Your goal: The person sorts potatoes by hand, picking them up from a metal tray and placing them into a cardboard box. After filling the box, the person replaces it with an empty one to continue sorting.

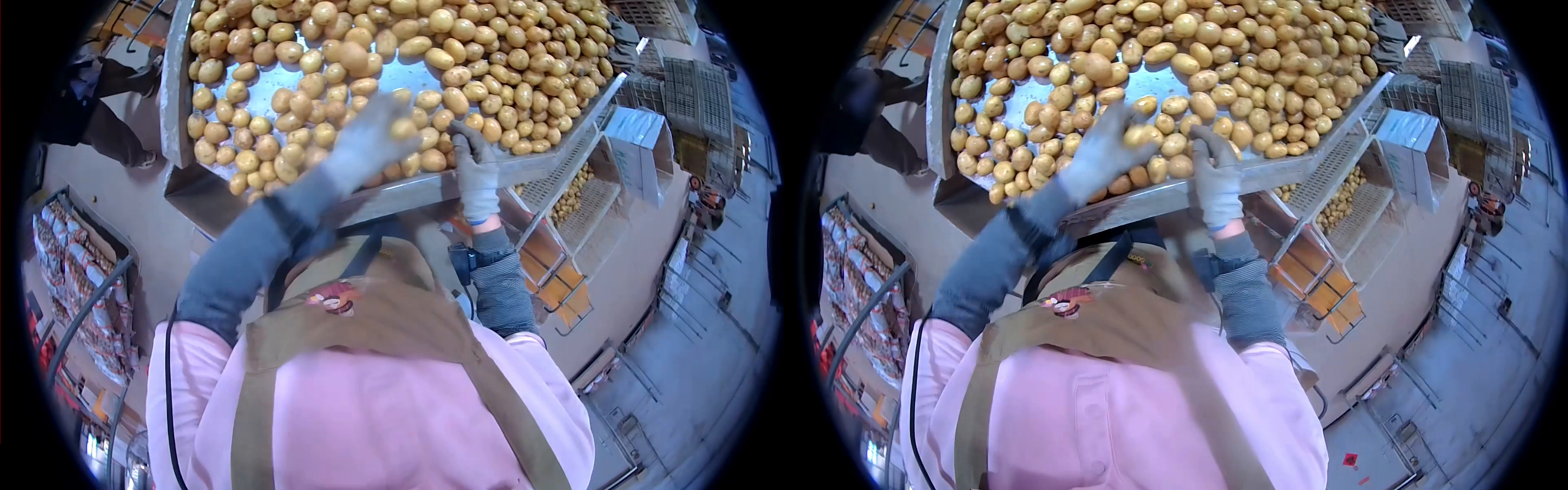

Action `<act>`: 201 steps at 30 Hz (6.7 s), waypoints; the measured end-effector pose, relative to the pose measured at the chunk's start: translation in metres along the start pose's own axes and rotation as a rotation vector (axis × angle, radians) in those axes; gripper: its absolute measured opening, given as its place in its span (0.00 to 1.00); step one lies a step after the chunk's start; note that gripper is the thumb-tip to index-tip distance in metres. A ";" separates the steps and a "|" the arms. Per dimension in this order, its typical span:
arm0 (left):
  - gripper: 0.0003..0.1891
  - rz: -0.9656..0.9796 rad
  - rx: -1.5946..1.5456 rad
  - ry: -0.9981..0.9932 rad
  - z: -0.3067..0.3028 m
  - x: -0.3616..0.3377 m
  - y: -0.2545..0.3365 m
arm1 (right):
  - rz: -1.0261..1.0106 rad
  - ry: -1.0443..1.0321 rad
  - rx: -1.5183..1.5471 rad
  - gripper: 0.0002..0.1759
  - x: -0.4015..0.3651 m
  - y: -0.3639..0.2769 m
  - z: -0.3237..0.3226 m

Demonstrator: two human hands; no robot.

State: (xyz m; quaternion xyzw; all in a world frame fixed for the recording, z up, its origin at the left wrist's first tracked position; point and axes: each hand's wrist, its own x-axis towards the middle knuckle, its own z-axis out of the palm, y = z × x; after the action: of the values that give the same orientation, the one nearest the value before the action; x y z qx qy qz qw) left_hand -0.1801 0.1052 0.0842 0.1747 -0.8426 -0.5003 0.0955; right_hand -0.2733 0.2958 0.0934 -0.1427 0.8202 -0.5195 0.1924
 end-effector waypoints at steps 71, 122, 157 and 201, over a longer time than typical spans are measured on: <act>0.23 -0.697 -0.092 0.910 -0.132 -0.317 -0.147 | -0.072 -0.773 -0.578 0.20 0.022 -0.004 0.131; 0.27 -0.602 0.262 0.243 -0.094 -0.155 -0.114 | -0.541 -0.400 -0.329 0.31 0.012 -0.030 0.195; 0.12 -0.229 -0.171 0.355 -0.100 -0.089 -0.109 | -0.026 0.391 -0.403 0.29 -0.061 0.050 -0.071; 0.38 -0.824 -0.631 0.412 -0.148 -0.161 -0.143 | -0.564 -0.829 -0.800 0.25 0.018 -0.077 0.190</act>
State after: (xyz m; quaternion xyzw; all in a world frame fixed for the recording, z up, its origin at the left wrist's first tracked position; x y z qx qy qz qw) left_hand 0.0459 -0.0150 0.0325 0.5469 -0.4778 -0.6798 0.1023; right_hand -0.1986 0.1038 0.0870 -0.6029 0.7390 -0.1057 0.2815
